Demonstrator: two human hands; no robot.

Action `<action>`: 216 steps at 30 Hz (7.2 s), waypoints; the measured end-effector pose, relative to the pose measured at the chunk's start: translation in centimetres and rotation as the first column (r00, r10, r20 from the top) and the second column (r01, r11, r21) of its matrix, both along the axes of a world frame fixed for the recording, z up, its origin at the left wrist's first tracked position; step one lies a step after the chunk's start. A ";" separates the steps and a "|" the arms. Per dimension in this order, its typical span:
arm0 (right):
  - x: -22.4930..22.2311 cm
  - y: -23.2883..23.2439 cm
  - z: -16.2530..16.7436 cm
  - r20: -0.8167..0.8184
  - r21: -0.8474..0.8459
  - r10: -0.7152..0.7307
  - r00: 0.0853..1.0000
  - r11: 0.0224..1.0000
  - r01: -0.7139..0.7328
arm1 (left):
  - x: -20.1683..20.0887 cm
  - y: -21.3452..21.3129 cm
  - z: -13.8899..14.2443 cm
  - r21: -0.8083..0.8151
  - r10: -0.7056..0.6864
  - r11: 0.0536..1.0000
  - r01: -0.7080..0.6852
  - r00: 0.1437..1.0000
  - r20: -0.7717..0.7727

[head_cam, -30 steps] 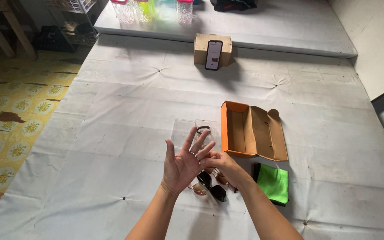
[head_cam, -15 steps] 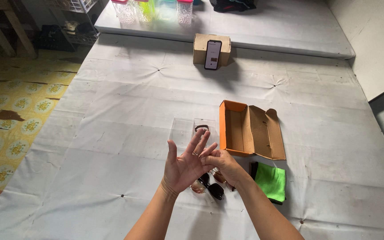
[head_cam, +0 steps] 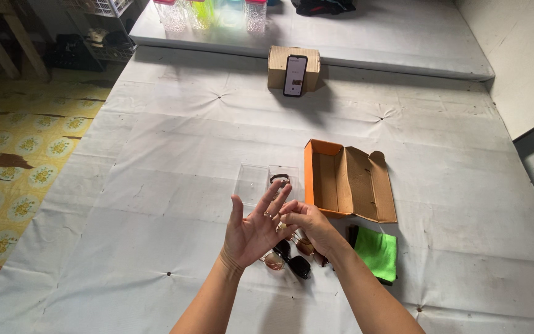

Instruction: The person removes a watch from their wrist and unfastens a bracelet, placing both into a clear plastic storage case alongside a ring. They then pick up sunglasses, wipe them with a green cloth, and handle several pairs of sunglasses on the table.

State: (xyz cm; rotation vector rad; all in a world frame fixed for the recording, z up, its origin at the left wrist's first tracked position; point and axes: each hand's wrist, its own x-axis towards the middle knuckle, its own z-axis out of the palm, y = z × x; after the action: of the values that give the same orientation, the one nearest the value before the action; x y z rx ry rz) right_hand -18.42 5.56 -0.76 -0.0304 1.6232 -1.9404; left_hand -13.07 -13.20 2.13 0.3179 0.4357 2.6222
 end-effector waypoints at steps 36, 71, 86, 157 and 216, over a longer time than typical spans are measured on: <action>-14.7 -3.2 -18.2 -0.639 0.769 0.313 0.703 0.269 0.580 | -9.2 -1.2 -16.2 -0.159 -0.492 -0.837 -0.523 0.848 -0.195; -12.6 -1.5 -13.7 -0.230 0.497 0.072 0.971 0.866 0.054 | -9.5 2.4 -12.8 -0.383 -0.485 -0.783 -0.490 0.867 -0.115; -6.1 0.7 -5.9 -0.081 0.470 0.206 0.975 0.871 -0.145 | -4.2 6.7 -8.1 -0.351 -0.519 -0.758 -0.550 0.834 -0.188; -3.4 2.5 -2.7 -0.017 -0.045 0.110 0.994 0.993 -0.110 | -2.8 4.0 -1.4 -0.164 -0.051 0.985 0.050 0.999 -0.008; -4.2 1.1 -6.0 0.074 0.026 0.057 0.996 0.998 -0.059 | -1.5 5.9 -5.0 -0.230 -0.618 -0.717 -0.658 0.753 -0.228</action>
State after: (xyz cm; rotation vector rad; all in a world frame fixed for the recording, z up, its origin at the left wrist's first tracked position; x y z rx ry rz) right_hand -22.61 6.62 -6.72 0.0055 1.5845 -1.8528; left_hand -14.61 -7.30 -2.84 0.3810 3.0723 -0.0871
